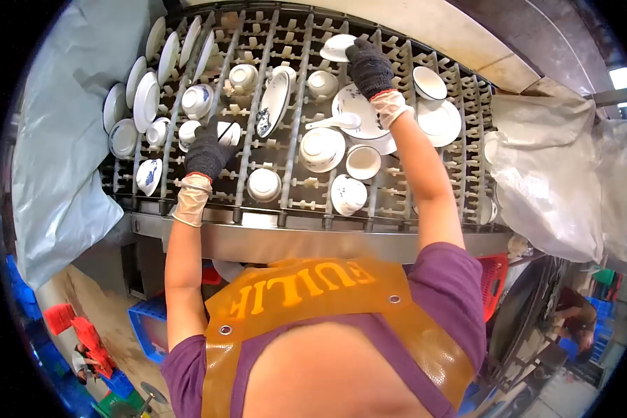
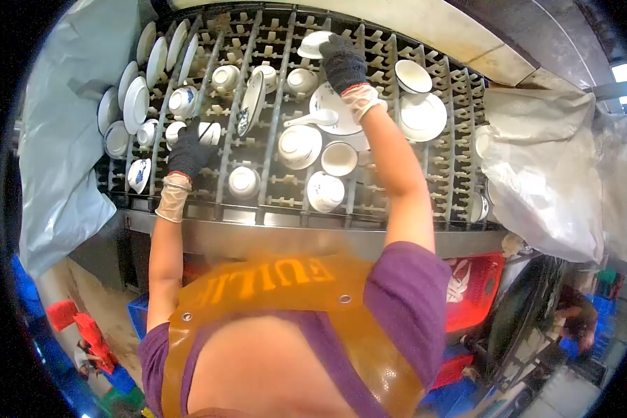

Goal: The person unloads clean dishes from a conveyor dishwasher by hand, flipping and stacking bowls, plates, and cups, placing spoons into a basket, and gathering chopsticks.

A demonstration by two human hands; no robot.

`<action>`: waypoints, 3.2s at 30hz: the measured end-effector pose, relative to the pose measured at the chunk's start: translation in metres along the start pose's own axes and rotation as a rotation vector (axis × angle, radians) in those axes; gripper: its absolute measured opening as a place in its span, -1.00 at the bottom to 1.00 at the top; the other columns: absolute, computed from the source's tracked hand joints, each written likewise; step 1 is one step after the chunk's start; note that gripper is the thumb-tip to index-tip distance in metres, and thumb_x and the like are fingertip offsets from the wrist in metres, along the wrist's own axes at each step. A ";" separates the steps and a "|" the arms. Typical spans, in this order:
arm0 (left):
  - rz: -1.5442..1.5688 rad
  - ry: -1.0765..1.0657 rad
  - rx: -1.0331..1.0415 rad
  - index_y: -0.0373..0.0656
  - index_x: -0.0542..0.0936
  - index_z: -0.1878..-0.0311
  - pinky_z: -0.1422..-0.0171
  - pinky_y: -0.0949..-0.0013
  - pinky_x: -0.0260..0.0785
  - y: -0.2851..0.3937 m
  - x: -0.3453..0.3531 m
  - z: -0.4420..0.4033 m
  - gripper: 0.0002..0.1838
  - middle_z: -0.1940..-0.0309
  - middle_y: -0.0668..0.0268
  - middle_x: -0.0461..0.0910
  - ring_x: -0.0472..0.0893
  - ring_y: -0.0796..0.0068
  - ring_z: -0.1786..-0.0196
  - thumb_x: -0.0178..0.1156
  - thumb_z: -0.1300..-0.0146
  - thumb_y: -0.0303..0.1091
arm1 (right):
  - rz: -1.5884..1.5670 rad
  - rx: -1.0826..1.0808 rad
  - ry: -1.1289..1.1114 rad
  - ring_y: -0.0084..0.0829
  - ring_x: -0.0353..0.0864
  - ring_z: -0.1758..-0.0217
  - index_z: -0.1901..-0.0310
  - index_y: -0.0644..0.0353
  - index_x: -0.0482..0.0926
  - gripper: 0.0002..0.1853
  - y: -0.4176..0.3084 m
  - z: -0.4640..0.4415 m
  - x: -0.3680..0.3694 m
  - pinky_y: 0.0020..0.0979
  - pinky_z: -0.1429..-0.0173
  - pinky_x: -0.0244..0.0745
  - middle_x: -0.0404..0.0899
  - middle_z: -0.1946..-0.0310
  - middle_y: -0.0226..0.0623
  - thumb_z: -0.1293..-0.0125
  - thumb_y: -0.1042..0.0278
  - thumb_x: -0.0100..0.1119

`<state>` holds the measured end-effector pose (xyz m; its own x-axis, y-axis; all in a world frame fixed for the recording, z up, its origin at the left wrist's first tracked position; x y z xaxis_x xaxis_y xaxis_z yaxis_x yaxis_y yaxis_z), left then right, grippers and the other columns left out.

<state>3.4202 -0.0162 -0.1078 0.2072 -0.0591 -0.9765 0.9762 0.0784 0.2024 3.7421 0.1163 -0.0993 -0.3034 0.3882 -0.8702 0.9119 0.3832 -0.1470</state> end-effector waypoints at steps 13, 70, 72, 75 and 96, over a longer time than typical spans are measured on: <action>0.318 0.275 0.364 -0.10 0.53 0.04 0.09 0.27 0.43 0.100 -0.025 0.031 -0.65 0.17 0.18 0.52 0.58 0.18 0.20 0.21 -0.03 -0.45 | -0.286 0.368 -0.243 -0.18 0.64 0.20 0.09 0.22 0.56 -0.58 0.093 0.028 -0.013 -0.25 0.03 0.49 0.63 0.24 -0.07 -0.06 0.12 0.20; 0.140 -0.468 0.485 -0.16 0.56 0.06 0.07 0.22 0.44 0.256 0.115 0.006 -0.69 0.24 0.06 0.59 0.59 0.15 0.21 0.10 -0.16 -0.24 | -0.213 0.439 0.059 -0.07 0.47 -0.10 -0.19 0.12 0.32 -0.29 0.215 0.097 -0.023 -0.14 -0.10 0.42 0.44 -0.08 0.00 0.02 0.13 0.35; 0.003 -0.130 0.534 -0.11 0.54 -0.02 -0.08 0.17 0.38 0.273 0.104 0.009 -0.63 0.08 0.09 0.56 0.54 0.07 0.05 0.15 -0.11 -0.28 | -0.106 0.461 -0.052 -0.05 0.43 -0.14 -0.17 0.17 0.31 -0.24 0.210 0.124 -0.045 -0.16 -0.11 0.41 0.38 -0.10 0.12 0.08 0.10 0.39; 0.232 -0.179 0.674 -0.11 0.56 0.03 -0.07 0.19 0.39 0.317 0.091 0.036 -0.66 0.09 0.11 0.55 0.54 0.10 0.05 0.18 -0.10 -0.27 | -0.255 0.547 -0.276 -0.04 0.51 -0.04 -0.15 0.21 0.33 -0.21 0.243 0.170 -0.016 -0.18 -0.09 0.43 0.49 0.04 0.09 0.15 0.09 0.43; 1.597 0.407 -0.091 -0.13 0.50 -0.02 0.63 0.71 0.04 0.125 -0.024 0.191 -0.72 0.33 0.37 0.58 0.22 0.82 0.69 -0.02 -0.38 -0.20 | -0.145 -0.067 -0.673 -0.22 0.61 0.22 0.06 0.03 0.52 -0.59 0.042 0.304 -0.081 -0.22 0.06 0.48 0.60 0.23 -0.16 0.00 0.26 0.31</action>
<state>3.5499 -0.1951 -0.0446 0.8917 0.3811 0.2442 -0.2034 -0.1447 0.9683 3.8890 -0.1538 -0.1782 -0.1634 -0.2676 -0.9496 0.8493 0.4517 -0.2734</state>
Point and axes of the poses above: each hand's wrist, its own z-axis away from the middle knuckle, its own x-axis out of the palm, y = z × x, the point moved 8 cm from there along -z, towards the middle knuckle
